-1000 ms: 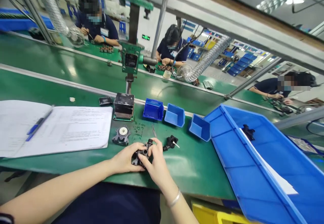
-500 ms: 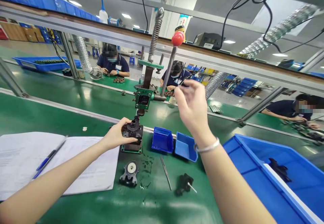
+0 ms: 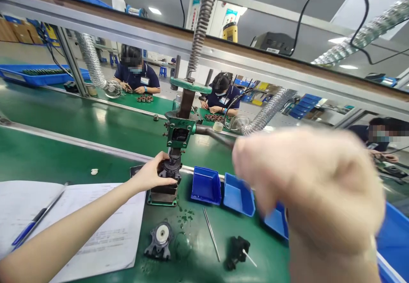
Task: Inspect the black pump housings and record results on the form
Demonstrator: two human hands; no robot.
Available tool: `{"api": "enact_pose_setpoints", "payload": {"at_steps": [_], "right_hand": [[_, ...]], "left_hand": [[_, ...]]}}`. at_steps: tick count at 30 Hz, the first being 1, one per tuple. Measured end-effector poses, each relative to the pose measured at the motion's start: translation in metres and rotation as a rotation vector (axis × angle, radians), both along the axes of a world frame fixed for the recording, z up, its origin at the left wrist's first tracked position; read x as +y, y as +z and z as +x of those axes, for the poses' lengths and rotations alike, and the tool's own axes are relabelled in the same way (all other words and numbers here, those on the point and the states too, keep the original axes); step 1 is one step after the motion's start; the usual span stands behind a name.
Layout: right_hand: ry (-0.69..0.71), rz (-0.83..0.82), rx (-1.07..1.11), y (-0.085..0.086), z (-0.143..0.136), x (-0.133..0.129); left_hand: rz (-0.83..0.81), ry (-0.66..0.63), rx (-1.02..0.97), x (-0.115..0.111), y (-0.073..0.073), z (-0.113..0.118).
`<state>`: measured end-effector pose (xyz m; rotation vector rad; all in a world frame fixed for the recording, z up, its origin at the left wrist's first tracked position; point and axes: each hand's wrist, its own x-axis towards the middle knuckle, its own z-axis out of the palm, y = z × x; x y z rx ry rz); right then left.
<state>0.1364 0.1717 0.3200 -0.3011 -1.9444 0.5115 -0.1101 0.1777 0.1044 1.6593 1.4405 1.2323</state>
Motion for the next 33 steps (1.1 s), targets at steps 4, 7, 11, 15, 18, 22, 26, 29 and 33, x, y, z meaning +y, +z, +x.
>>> {"api": "enact_pose_setpoints", "payload": {"at_steps": [4, 7, 11, 15, 18, 22, 26, 29, 33], "right_hand": [[0.075, 0.318, -0.780, -0.080, 0.013, -0.023], [-0.017, 0.427, -0.769, -0.105, 0.004, -0.023], [0.049, 0.396, -0.763, -0.098, 0.002, -0.024], [-0.054, 0.459, -0.723, -0.114, -0.002, -0.023], [-0.130, 0.491, -0.624, -0.142, -0.009, -0.018], [-0.154, 0.492, -0.552, -0.163, -0.014, -0.011], [-0.141, 0.471, -0.540, -0.162, -0.012, -0.012], [-0.143, 0.475, -0.532, -0.163, -0.011, -0.012], [-0.175, 0.528, -0.522, -0.168, -0.014, -0.008]], "left_hand": [[-0.021, -0.012, -0.004, 0.000, -0.002, -0.001], [-0.031, -0.009, 0.000, 0.001, -0.003, -0.002], [-0.028, -0.012, 0.000, 0.002, -0.005, -0.003], [-0.017, -0.020, -0.013, 0.002, -0.008, -0.004], [-0.010, -0.020, -0.022, 0.003, -0.010, -0.003], [0.001, -0.022, -0.031, 0.003, -0.011, -0.003], [0.007, -0.017, -0.033, 0.003, -0.012, -0.003], [0.006, -0.007, -0.030, 0.003, -0.014, -0.003], [0.001, -0.003, -0.014, 0.006, -0.014, -0.004]]}}
